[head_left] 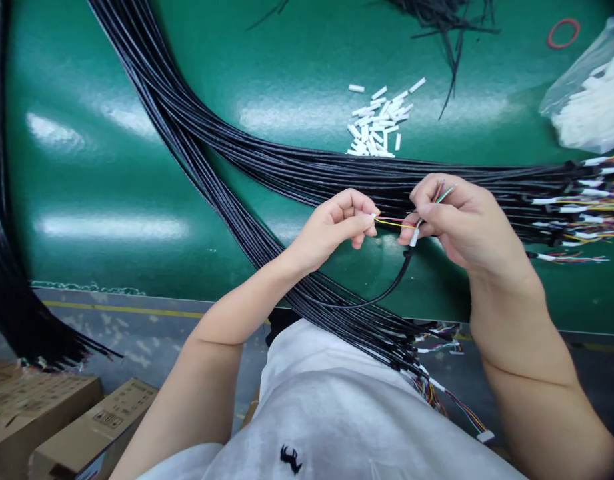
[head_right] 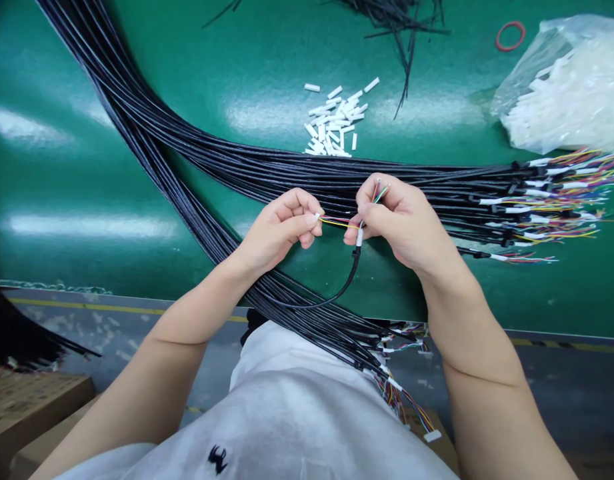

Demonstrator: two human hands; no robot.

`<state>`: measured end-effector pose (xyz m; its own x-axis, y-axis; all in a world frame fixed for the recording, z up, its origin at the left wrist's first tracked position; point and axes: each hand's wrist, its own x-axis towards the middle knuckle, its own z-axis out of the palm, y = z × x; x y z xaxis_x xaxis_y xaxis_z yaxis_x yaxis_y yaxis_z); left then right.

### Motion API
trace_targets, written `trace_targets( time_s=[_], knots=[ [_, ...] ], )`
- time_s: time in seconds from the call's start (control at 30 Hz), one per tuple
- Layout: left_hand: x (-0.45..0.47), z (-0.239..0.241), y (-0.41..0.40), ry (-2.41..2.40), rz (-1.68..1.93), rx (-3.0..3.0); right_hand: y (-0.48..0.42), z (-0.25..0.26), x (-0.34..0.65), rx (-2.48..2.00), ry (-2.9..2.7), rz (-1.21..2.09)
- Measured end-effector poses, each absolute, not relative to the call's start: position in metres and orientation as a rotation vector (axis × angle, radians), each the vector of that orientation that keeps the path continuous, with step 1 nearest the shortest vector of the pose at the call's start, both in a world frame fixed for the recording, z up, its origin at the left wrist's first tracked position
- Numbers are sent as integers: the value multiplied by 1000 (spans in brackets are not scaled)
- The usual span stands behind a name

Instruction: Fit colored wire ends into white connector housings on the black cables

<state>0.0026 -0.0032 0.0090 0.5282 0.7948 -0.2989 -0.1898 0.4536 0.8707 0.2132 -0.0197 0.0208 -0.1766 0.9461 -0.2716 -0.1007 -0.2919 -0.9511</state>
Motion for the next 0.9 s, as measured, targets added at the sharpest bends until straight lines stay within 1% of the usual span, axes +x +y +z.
trace_targets(
  time_s=[0.3,0.57,0.9],
  knots=[
    [4,10,-4,765,666,798,-25,19,218,-1357,-1494,1259],
    [5,10,-4,732,690,782,-26,27,215,-1388,-1659,1173],
    [6,9,-5,721,676,761,-28,28,214,-1412,-1885,907]
  ],
)
